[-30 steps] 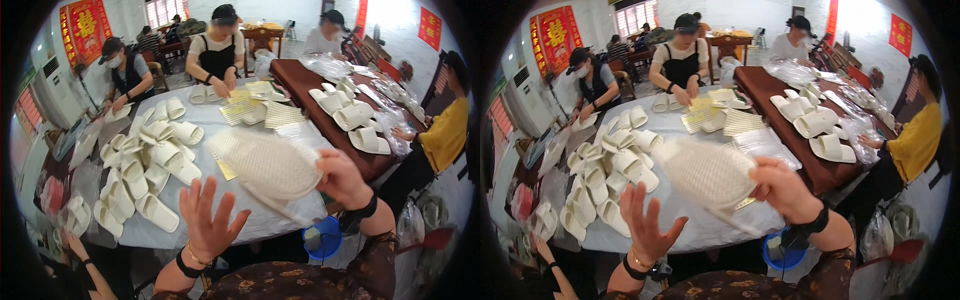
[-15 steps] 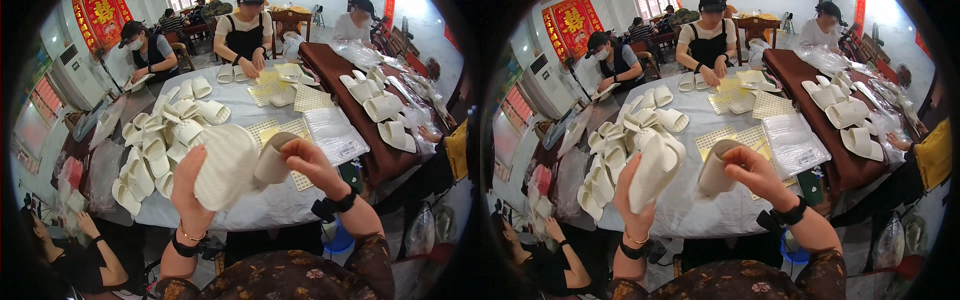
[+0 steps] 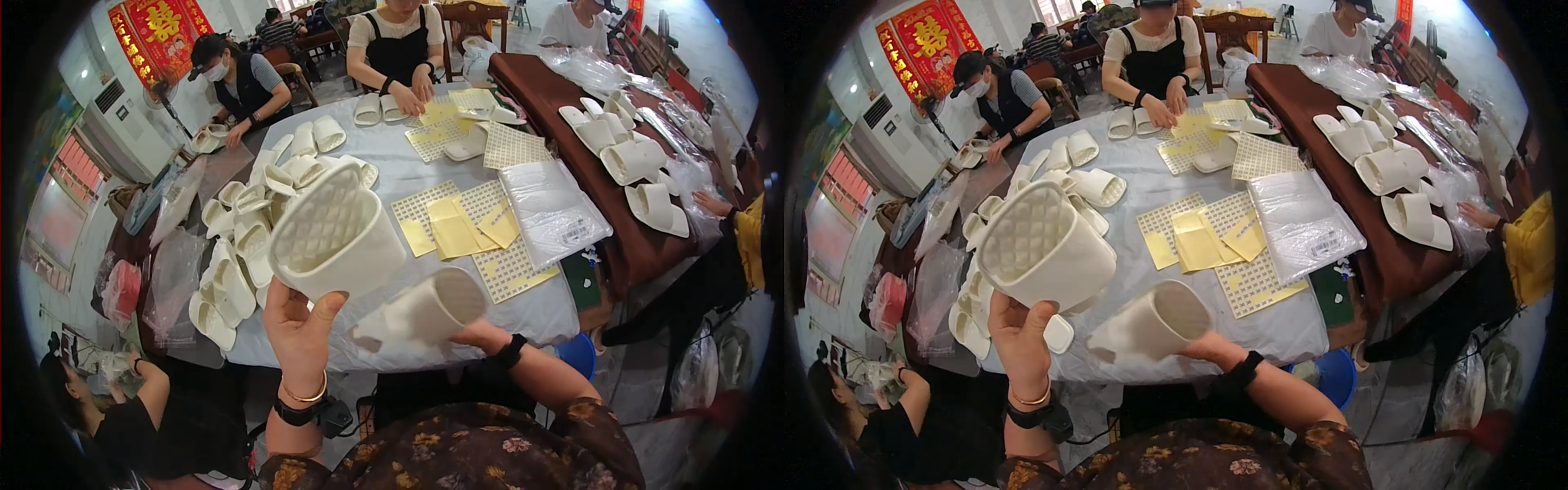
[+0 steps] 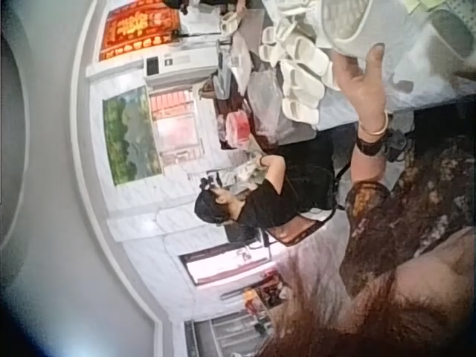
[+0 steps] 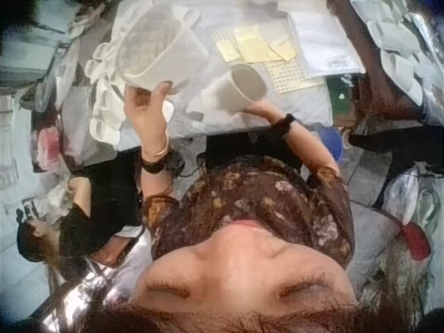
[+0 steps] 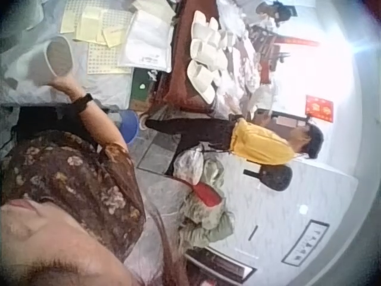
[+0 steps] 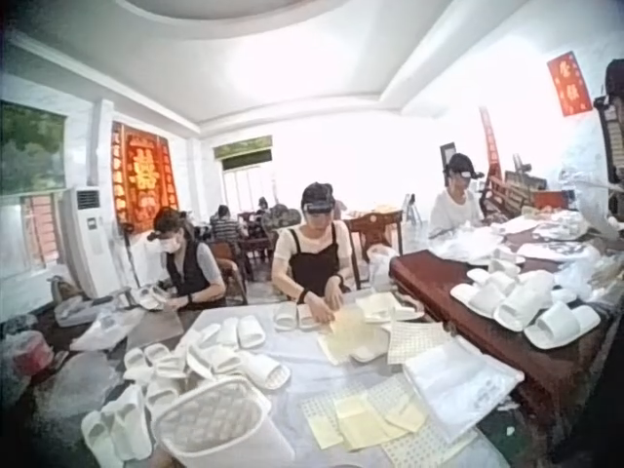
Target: The recorder is assembling white sandals by inserting small circular pads into pre-cut holes in the upper part of the sandal.
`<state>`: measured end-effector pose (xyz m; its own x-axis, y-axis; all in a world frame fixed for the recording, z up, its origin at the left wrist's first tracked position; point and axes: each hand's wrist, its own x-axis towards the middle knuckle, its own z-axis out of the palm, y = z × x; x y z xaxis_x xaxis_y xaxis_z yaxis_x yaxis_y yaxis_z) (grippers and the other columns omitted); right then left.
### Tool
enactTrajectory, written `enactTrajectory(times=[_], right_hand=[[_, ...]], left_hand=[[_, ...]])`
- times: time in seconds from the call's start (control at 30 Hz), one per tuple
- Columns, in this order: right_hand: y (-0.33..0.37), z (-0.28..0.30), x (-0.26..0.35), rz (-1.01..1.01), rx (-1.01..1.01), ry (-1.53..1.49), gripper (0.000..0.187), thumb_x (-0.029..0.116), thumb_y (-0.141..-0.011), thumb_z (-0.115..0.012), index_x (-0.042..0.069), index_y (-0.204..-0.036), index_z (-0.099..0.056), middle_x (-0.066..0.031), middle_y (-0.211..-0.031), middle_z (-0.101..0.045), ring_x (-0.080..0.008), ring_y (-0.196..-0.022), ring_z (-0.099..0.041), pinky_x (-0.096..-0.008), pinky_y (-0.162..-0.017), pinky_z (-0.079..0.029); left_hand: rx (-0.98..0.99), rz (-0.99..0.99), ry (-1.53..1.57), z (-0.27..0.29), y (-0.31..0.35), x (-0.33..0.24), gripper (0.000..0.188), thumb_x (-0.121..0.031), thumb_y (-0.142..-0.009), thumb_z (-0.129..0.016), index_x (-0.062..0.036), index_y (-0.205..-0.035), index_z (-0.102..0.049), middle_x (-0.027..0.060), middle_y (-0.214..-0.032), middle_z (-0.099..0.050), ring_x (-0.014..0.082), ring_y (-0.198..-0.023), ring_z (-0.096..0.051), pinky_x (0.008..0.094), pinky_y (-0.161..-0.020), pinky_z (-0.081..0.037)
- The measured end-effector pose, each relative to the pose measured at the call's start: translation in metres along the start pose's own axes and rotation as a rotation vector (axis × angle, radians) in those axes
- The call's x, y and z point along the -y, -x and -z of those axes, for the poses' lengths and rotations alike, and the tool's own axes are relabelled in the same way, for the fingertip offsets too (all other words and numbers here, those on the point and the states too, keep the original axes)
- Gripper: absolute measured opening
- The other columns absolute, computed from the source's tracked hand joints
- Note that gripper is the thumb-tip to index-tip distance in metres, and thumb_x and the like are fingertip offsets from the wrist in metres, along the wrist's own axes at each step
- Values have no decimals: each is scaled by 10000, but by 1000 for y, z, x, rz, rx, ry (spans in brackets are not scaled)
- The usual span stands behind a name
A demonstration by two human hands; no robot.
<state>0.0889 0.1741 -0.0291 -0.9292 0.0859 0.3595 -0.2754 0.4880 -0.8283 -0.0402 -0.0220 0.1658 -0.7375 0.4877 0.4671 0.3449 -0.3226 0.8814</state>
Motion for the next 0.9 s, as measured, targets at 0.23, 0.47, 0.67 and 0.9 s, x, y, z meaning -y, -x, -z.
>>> enactTrajectory(times=[0.23, 0.47, 0.67, 0.9], right_hand=[[14, -10, 21, -485, 167, -1168, 503, 203, -1020, -500, 33, -1476, -372, -105, -1460, -462, -188, -1273, -504, -341, -1052, -440], [25, -24, 50, -547, 173, -645, 632, 94, -822, -758, 44, -1375, -456, -47, -1270, -560, -136, -1059, -547, -306, -913, -479], [4, -34, 48, -381, -278, -410, 356, 106, -835, -771, 30, -1151, -629, -39, -1044, -662, -125, -940, -579, -310, -848, -499], [2, 25, 29, -364, -531, -481, 289, 123, -925, -627, -18, -1175, -587, -65, -1080, -665, -137, -954, -630, -294, -822, -512]], left_hand=[[-65, 49, 40, -1, 7, 8, 538, -133, -845, -783, 36, -1290, -532, 76, -1210, -618, 152, -1080, -580, 310, -948, -447], [-56, 75, 25, -1, 10, 18, 486, -105, -892, -709, 28, -1312, -502, 84, -1230, -603, 164, -1128, -555, 322, -992, -417], [-64, 102, 88, -3, 16, 16, 472, -137, -931, -682, 22, -1330, -486, 79, -1220, -609, 145, -1102, -565, 297, -978, -419], [-73, 306, 112, 11, 23, 43, 427, -200, -973, -633, 23, -1305, -481, 78, -1181, -616, 120, -1049, -578, 282, -919, -453]])
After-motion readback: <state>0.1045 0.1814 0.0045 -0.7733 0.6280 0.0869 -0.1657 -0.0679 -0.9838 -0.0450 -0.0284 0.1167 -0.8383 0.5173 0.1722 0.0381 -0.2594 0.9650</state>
